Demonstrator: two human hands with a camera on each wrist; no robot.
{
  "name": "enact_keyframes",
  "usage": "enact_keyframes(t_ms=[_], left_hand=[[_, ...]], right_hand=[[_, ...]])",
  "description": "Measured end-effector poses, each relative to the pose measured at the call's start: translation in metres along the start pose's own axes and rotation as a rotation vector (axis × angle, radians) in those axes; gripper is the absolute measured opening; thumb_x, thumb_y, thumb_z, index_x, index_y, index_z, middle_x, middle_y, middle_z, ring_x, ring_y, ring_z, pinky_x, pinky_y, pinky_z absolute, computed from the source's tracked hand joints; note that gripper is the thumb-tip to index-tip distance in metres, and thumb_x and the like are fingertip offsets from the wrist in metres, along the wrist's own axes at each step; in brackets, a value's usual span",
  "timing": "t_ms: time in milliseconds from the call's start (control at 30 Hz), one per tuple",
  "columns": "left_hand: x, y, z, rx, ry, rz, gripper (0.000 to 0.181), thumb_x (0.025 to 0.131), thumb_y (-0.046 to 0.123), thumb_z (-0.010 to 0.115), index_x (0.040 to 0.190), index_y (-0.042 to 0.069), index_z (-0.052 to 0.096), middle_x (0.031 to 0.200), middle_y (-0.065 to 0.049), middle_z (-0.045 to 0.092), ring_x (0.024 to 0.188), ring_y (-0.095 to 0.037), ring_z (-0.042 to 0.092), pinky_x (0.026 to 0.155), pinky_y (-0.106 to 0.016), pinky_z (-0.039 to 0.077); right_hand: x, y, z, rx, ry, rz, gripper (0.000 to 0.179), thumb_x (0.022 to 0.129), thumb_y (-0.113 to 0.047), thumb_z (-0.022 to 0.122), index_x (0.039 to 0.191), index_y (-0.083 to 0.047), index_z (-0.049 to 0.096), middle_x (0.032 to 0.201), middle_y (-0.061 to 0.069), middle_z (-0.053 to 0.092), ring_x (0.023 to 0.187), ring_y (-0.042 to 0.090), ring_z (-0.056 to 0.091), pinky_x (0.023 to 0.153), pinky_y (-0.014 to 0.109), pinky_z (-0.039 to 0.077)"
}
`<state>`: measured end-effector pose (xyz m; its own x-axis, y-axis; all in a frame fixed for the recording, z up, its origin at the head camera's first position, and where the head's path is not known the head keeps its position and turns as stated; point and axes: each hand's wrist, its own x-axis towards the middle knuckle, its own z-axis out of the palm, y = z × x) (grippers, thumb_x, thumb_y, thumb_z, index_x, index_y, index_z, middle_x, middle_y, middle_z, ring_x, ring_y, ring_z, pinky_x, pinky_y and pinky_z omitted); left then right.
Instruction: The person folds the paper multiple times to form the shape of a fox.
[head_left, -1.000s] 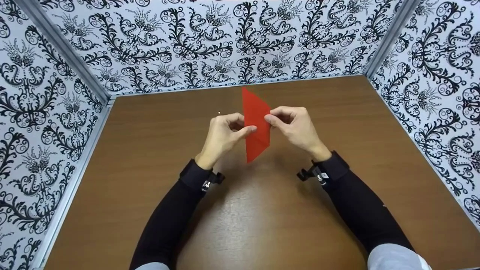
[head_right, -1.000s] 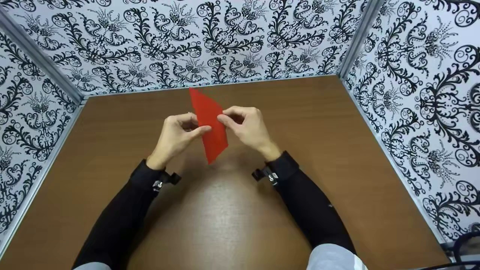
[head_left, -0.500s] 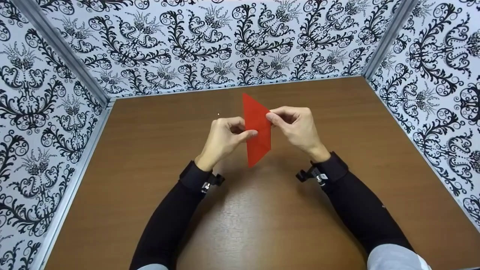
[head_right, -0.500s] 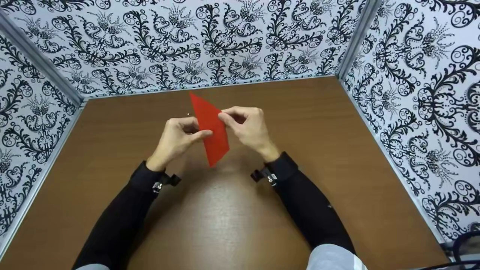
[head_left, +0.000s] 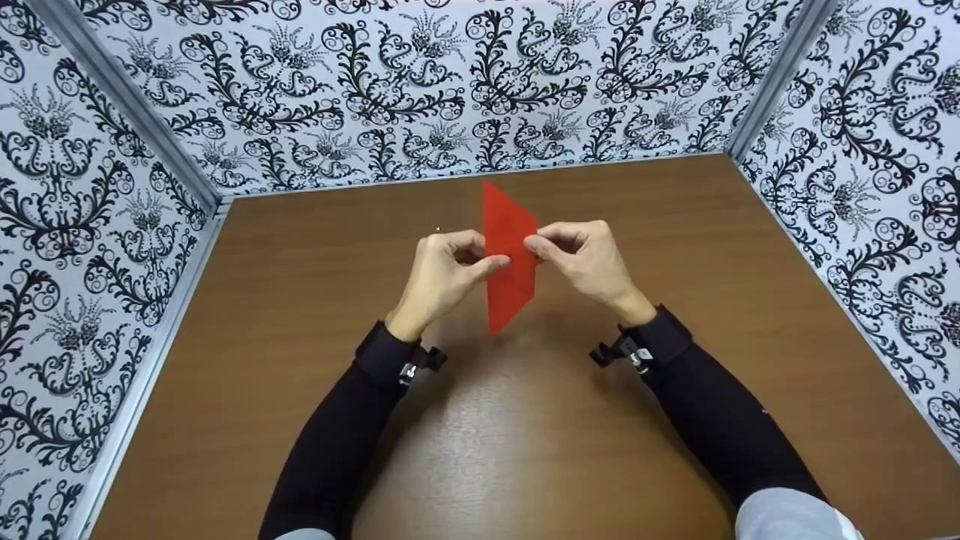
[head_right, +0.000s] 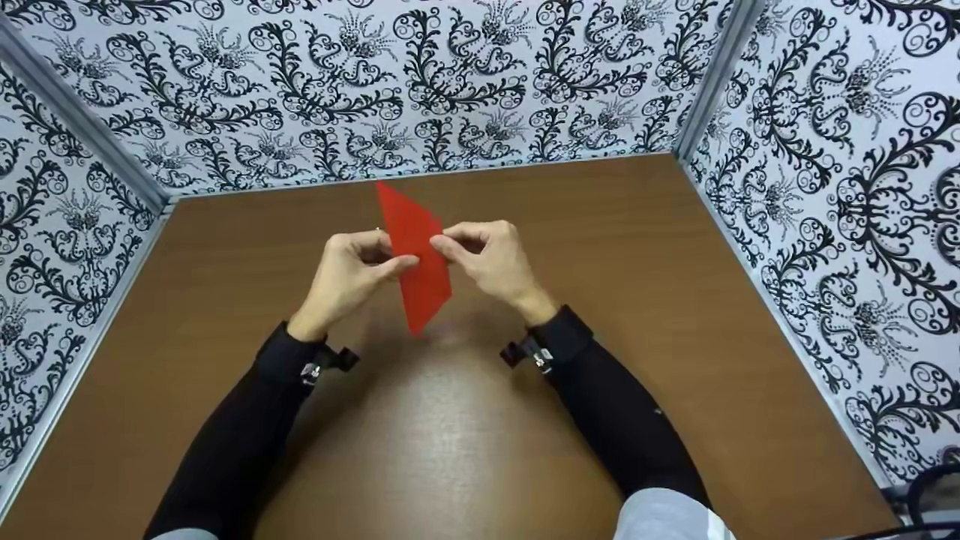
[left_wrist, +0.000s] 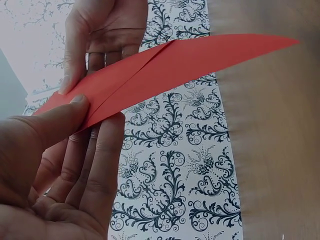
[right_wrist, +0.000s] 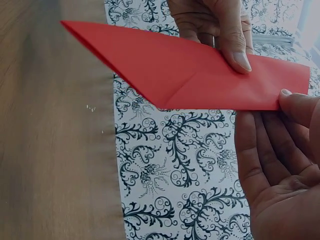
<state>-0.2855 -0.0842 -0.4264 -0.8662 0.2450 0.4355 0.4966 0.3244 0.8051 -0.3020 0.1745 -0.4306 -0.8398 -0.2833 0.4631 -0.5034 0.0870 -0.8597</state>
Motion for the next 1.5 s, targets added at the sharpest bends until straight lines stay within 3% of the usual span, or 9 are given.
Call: enact_keyframes(t_ms=[233,467,633,700,900,1133,1367,1500], left_hand=[[0.001,0.000,-0.003,-0.025,0.016,0.001,0.013,0.098,0.019,0.097,0.096,0.009,0.088,0.088,-0.004,0.086,0.072,-0.010,0.073,0.068,-0.023,0.056],[0.001,0.001,-0.008,-0.054,0.044,-0.011,0.009,0.097,0.018,0.098,0.096,0.013,0.090,0.087,-0.002,0.085,0.072,-0.013,0.072,0.067,-0.023,0.054],[0.002,0.001,-0.011,-0.083,0.082,-0.016,0.009,0.097,0.020,0.098,0.099,0.015,0.091,0.087,-0.003,0.085,0.073,-0.014,0.072,0.067,-0.023,0.053],[0.003,0.002,-0.013,-0.093,0.106,-0.014,0.010,0.097,0.021,0.098,0.099,0.015,0.091,0.086,-0.003,0.085,0.073,-0.014,0.072,0.066,-0.023,0.052],[0.005,0.002,-0.018,-0.125,0.168,-0.008,0.009,0.098,0.017,0.096,0.098,0.011,0.090,0.084,-0.005,0.084,0.070,-0.012,0.072,0.066,-0.022,0.057],[0.006,0.001,-0.018,-0.153,0.198,-0.008,0.007,0.099,0.016,0.095,0.098,0.010,0.090,0.084,-0.006,0.084,0.070,-0.012,0.072,0.067,-0.024,0.059],[0.007,-0.001,-0.018,-0.147,0.214,-0.019,0.009,0.099,0.017,0.096,0.098,0.010,0.090,0.081,-0.004,0.082,0.068,-0.012,0.071,0.066,-0.023,0.057],[0.007,-0.001,-0.017,-0.135,0.204,-0.036,0.010,0.100,0.019,0.095,0.100,0.011,0.089,0.083,-0.003,0.082,0.070,-0.014,0.073,0.068,-0.023,0.060]], right_hand=[[0.000,0.006,0.003,-0.042,-0.065,0.011,0.009,0.107,-0.010,0.086,0.108,-0.005,0.093,0.094,0.015,0.087,0.078,0.021,0.078,0.077,0.029,0.067],[-0.002,0.013,0.009,-0.056,-0.129,0.030,0.010,0.107,-0.009,0.085,0.103,-0.004,0.093,0.090,0.019,0.085,0.073,0.008,0.071,0.070,0.019,0.057],[-0.003,0.018,0.013,-0.037,-0.181,0.074,0.008,0.106,-0.009,0.087,0.105,-0.004,0.093,0.094,0.021,0.087,0.079,0.021,0.082,0.077,0.027,0.069],[-0.004,0.019,0.014,-0.018,-0.204,0.092,0.008,0.105,-0.010,0.087,0.108,-0.003,0.092,0.097,0.021,0.088,0.082,0.023,0.085,0.080,0.036,0.073],[-0.007,0.024,0.019,0.001,-0.263,0.148,0.011,0.107,-0.014,0.087,0.109,-0.005,0.093,0.100,0.020,0.089,0.085,0.026,0.089,0.083,0.044,0.074],[-0.007,0.025,0.020,0.004,-0.276,0.165,0.013,0.107,-0.015,0.086,0.107,-0.003,0.091,0.100,0.030,0.086,0.084,0.024,0.088,0.083,0.046,0.075],[-0.007,0.026,0.020,-0.061,-0.268,0.126,0.016,0.109,-0.018,0.085,0.101,-0.005,0.091,0.092,0.018,0.088,0.085,0.048,0.085,0.080,0.052,0.074],[-0.007,0.027,0.019,-0.094,-0.248,0.109,0.016,0.108,-0.021,0.086,0.098,-0.010,0.091,0.089,0.011,0.088,0.085,0.047,0.086,0.081,0.054,0.074]])
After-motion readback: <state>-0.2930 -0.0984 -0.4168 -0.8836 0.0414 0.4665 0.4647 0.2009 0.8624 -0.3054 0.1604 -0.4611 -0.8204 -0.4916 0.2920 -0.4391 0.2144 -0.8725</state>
